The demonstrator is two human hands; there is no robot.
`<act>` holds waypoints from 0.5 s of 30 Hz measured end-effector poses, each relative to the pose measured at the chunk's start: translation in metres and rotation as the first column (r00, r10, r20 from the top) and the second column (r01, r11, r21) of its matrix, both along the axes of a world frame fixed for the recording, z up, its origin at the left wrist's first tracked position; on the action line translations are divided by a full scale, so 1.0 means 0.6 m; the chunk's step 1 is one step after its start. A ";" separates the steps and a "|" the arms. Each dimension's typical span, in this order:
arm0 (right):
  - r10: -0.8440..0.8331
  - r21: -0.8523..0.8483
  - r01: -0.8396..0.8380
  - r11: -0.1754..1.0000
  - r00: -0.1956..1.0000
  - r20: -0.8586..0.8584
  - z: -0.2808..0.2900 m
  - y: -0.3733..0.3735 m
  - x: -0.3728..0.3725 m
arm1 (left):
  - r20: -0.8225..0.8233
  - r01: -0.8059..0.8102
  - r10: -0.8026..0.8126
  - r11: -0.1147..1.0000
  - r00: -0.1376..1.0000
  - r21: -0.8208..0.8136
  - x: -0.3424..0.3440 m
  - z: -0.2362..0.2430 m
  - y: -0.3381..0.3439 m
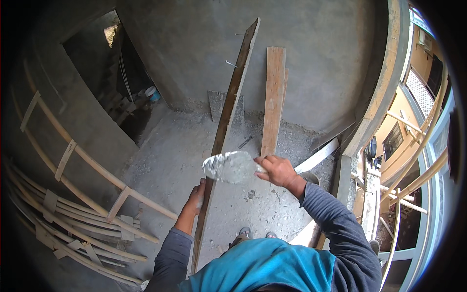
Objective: Using a wooden board and a trowel to shape and smooth wet concrete on a curved architectural ledge.
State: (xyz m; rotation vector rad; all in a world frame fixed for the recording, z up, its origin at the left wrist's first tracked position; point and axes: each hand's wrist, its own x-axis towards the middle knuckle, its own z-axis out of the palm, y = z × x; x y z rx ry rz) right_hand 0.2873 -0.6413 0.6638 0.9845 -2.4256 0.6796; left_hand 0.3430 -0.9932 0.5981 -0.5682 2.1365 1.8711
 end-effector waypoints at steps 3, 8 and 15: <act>-0.185 -0.136 0.197 0.971 0.978 0.095 0.033 0.029 -0.041 | -0.047 -0.003 -0.001 0.997 0.999 -0.082 0.018 -0.033 -0.007; -0.270 -0.311 0.275 0.910 0.961 0.061 0.103 0.078 -0.119 | -0.118 0.011 -0.034 0.981 0.992 -0.192 0.058 -0.069 -0.016; -0.506 -0.331 0.513 0.792 0.855 0.115 0.194 0.111 -0.180 | -0.129 -0.027 -0.010 0.959 0.992 -0.283 0.114 -0.038 -0.024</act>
